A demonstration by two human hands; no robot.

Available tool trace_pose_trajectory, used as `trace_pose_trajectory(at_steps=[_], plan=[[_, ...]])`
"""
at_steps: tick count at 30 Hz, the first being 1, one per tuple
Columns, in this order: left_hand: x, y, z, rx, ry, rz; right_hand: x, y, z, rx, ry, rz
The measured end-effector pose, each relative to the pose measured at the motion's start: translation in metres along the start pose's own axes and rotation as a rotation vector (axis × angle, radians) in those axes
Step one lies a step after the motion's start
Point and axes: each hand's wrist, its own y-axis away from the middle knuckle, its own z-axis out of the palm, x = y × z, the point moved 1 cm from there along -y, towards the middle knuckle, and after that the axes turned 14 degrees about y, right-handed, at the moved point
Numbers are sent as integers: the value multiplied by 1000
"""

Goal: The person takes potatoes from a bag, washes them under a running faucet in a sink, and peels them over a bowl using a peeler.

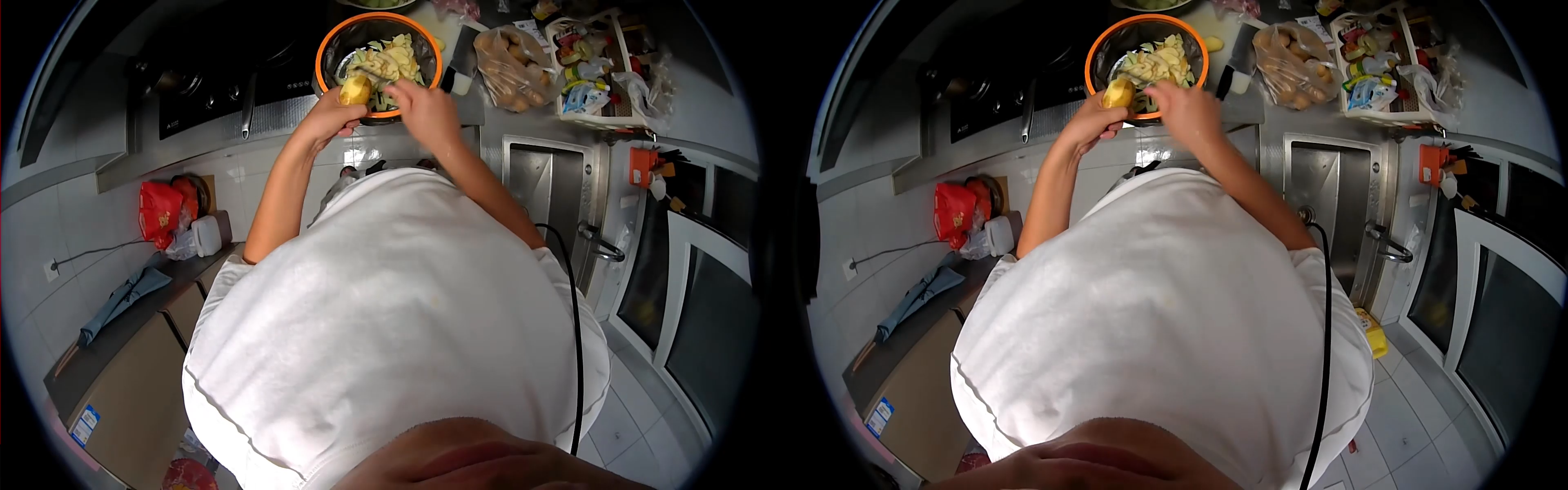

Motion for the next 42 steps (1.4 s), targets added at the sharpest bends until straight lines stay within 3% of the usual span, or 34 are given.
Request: trace_pose_trajectory(at_steps=[4, 7, 11, 14, 17, 21, 25, 30, 34, 36, 40, 42], plan=[[9, 8, 5, -53, 34, -5, 34, -7, 5, -52, 8, 122], [9, 8, 4, 31, -10, 62, 22, 0, -15, -110, 9, 177], [5, 3, 6, 109, 17, 58, -6, 9, -28, -93, -265, 51], [5, 0, 0, -27, 70, 18, -16, 14, -18, -45, -175, -62], [7, -3, -8, -156, 132, -132, -10, 5, -13, -18, -103, -36], [3, 7, 2, -106, 197, -1, 25, -6, 3, -65, 24, 162], [13, 9, 10, 62, 140, 189, 25, 5, -10, -84, -92, 155], [14, 4, 8, 102, -22, 188, 2, 9, -23, -68, -356, 83], [8, 0, 9, 61, -36, 137, -13, 14, -15, -17, -172, -70], [10, 2, 6, -67, 63, 21, -11, 13, -9, 13, -176, -81], [4, 9, 4, -90, 104, 19, 25, -4, 9, -14, 27, 160], [10, 16, 12, -21, 41, 122, 36, -7, -1, -69, 9, 183]])
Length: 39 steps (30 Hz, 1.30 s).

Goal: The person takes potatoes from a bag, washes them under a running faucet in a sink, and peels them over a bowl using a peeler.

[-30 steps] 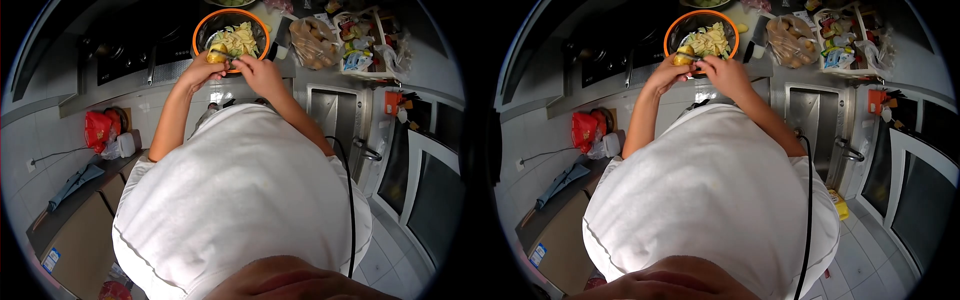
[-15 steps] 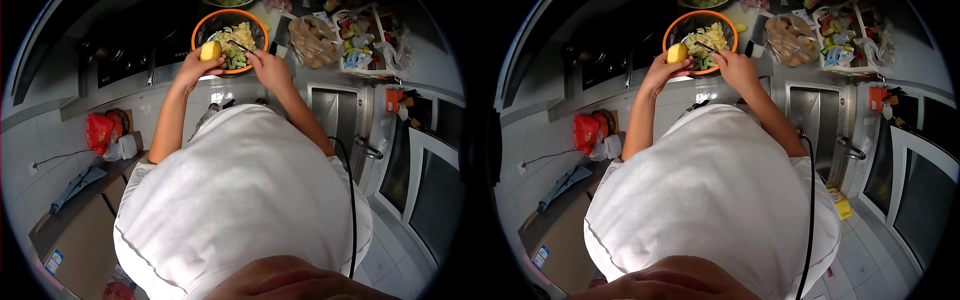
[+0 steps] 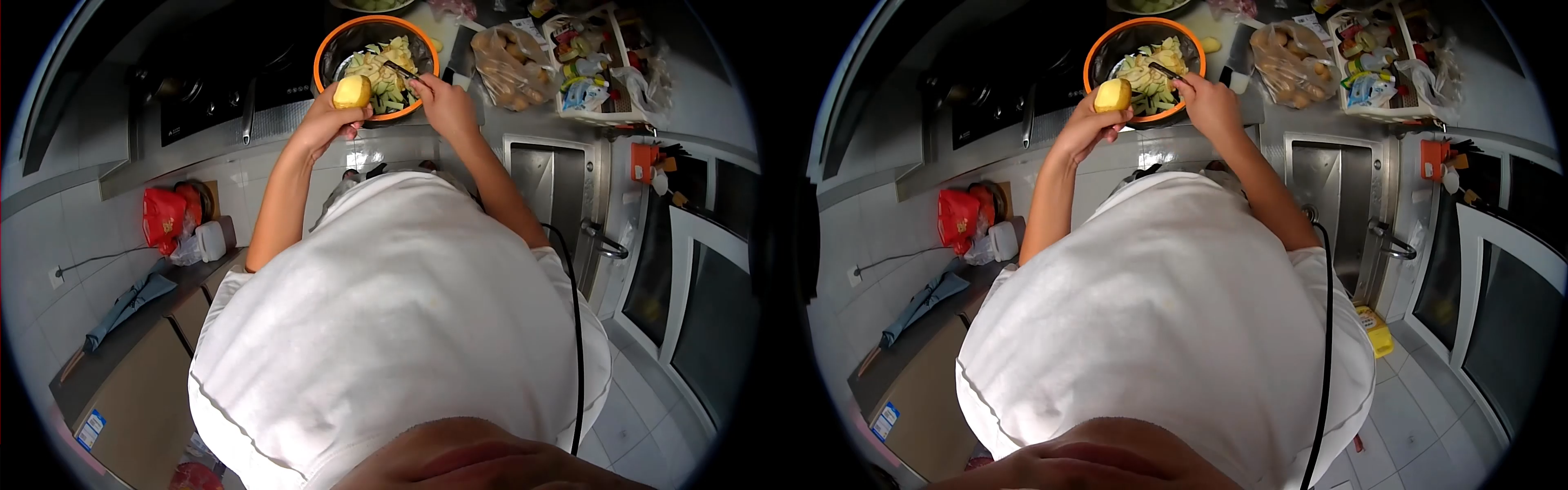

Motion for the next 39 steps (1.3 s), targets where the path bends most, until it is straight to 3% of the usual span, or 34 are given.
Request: trace_pose_trajectory(at_steps=[3, 6, 8, 13, 15, 16, 18, 20, 26, 28, 33, 36, 39], plan=[[6, -1, 4, 132, -84, 19, -6, 15, -9, -29, -133, -31], [-2, -9, 0, 162, 6, 14, -24, 21, -18, -48, -278, -24], [-5, -14, -5, 91, 16, -22, -38, 27, -21, -68, -437, -130], [-2, -9, -5, 16, -15, -39, -37, 20, -6, -57, -98, -178], [-2, -3, -1, 3, 67, -29, -19, 6, 8, 31, -5, -49], [-2, 0, 4, -1, 62, -33, -11, 9, 10, 33, -6, -42], [2, 1, 14, 190, 9, 53, -9, 8, -2, -24, -146, -7], [0, -3, 10, 187, -48, 89, -12, 17, -13, -133, -119, 43], [-13, -17, 1, 195, -173, 189, -36, 29, -21, -21, -448, -99], [-16, -19, -1, 186, -188, 174, -45, 31, -20, -41, -209, -204], [-16, -16, -1, 197, -207, 118, -43, 26, -8, 65, -139, -238], [-20, -12, -1, 188, -237, 108, -22, 6, 0, 124, -32, -92], [-17, -8, 0, 206, -225, 111, -4, 1, -5, 0, 2, -2]])
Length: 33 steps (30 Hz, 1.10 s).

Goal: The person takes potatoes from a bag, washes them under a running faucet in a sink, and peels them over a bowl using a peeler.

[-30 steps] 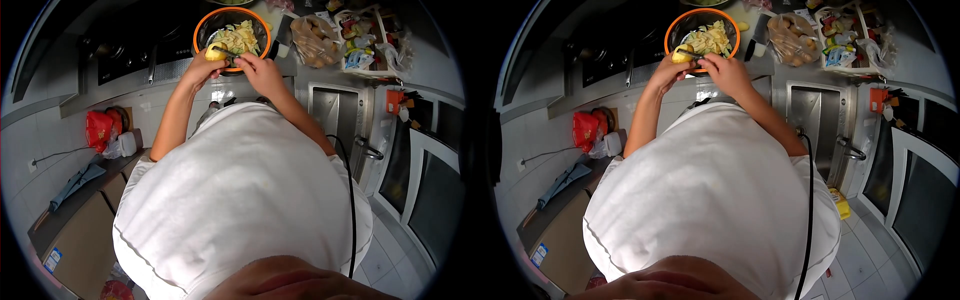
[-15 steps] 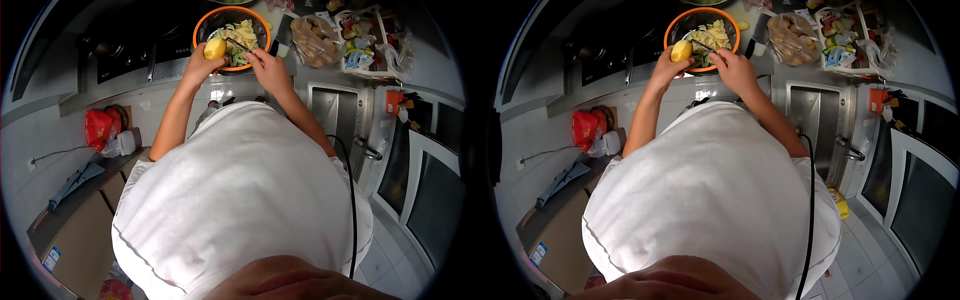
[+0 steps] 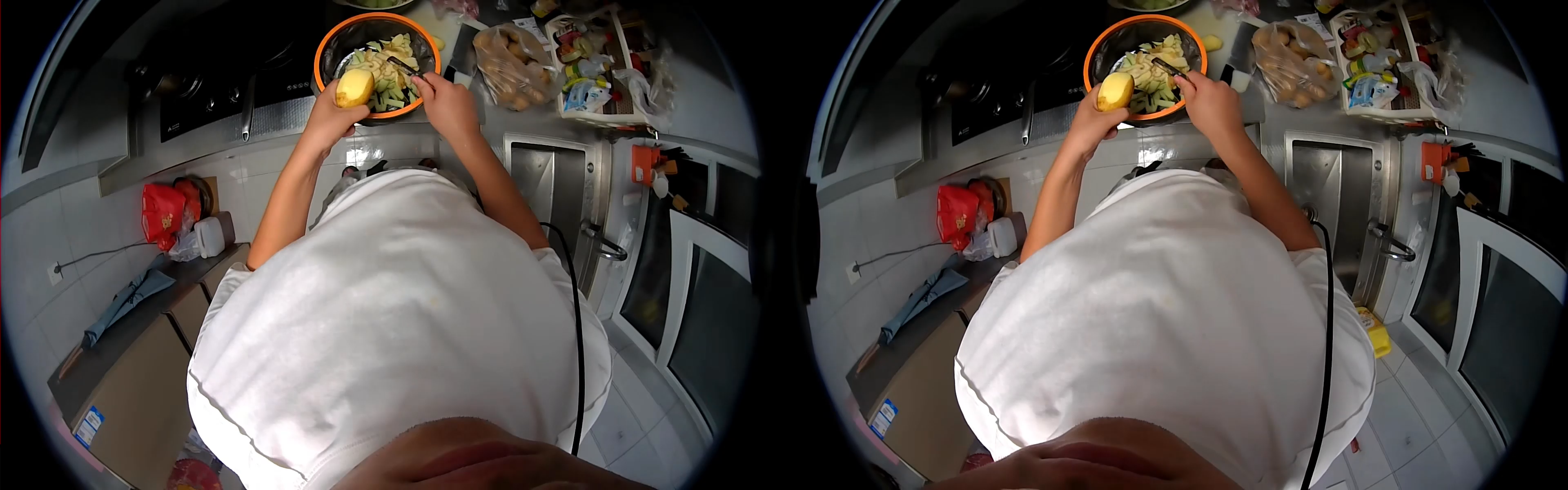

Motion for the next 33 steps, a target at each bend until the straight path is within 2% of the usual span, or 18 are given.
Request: trace_pose_trajectory(at_steps=[4, 6, 10, 13, 15, 18, 20, 21, 23, 24, 26, 27, 29, 33], plan=[[2, 0, 0, 42, 16, -14, -14, 13, -17, -35, -40, -2], [-1, -7, 0, 43, 29, -48, -25, 18, -17, 16, -236, -90], [-7, -12, -3, -15, 124, -121, -39, 27, -9, 10, -88, -224], [-3, -4, -6, -78, 171, -126, -24, 9, -6, 120, -26, -98], [5, 4, -4, -133, 239, -133, 4, -3, 6, 69, 13, -19], [11, 2, -1, -134, 233, -91, 3, 3, -6, -31, -39, -4], [6, -7, -2, -69, 26, 167, -6, 9, -11, -116, -57, 20], [1, -14, -4, -69, 28, 172, -5, 9, -8, -112, -55, 17], [-2, -17, -8, -28, -178, 492, -9, 13, -3, -52, -223, -26], [-1, -16, -8, -23, -180, 490, -12, 15, -4, -56, -226, -29], [-1, -15, -7, -8, 47, 287, -19, 20, -12, -50, -324, -16], [1, -14, -7, -9, 47, 286, -21, 23, -13, -50, -324, -15], [2, -13, -6, 19, 36, 104, -28, 25, -14, 24, -454, -63], [5, -7, 1, -1, 118, 34, -34, 27, -11, 1, -416, -135]])
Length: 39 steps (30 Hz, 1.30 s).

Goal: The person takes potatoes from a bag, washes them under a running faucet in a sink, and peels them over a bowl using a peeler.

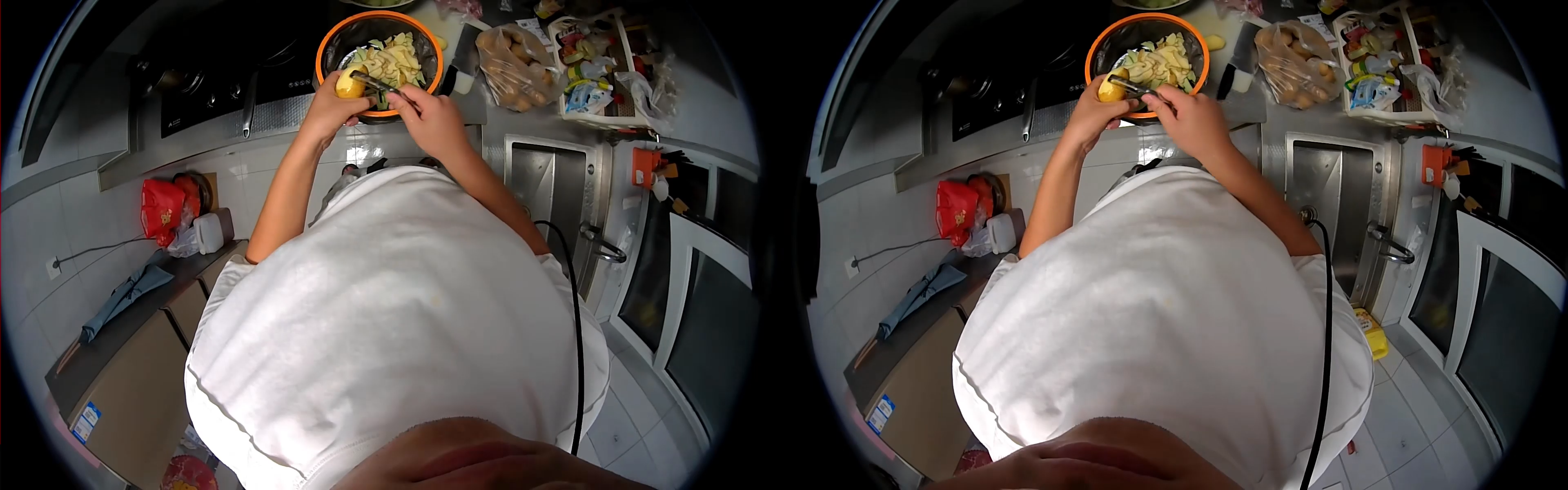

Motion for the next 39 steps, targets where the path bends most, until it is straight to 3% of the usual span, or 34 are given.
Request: trace_pose_trajectory(at_steps=[4, 8, 13, 17, 20, 24, 26, 31, 32, 36, 39], plan=[[-1, -1, 0, -40, 24, -99, -10, 1, 3, -45, 325, -123], [1, 5, -5, -157, 108, -185, 27, -20, 6, 40, 482, 64], [8, 12, 2, -61, -41, -50, 44, -14, -5, -75, 411, 114], [6, 3, 0, 7, -191, 110, 13, -3, -11, -22, 335, 147], [-4, -4, -2, 27, -3, 131, -1, 1, -4, -21, 119, 58], [-1, 0, -1, 9, 52, -60, -11, 1, 1, -40, 217, -96], [5, 0, -1, -185, 117, -267, -11, 0, 2, -5, 280, -156], [-1, 8, -3, -186, 173, -171, 45, -19, 0, 33, 441, 89], [6, 11, 0, -96, 133, -139, 44, -20, -6, -5, 413, 111], [16, 10, -3, 41, -95, -94, 27, -11, -12, -81, 389, 116], [8, 2, -5, 25, -24, -82, 7, -8, -5, -68, 123, 64]])
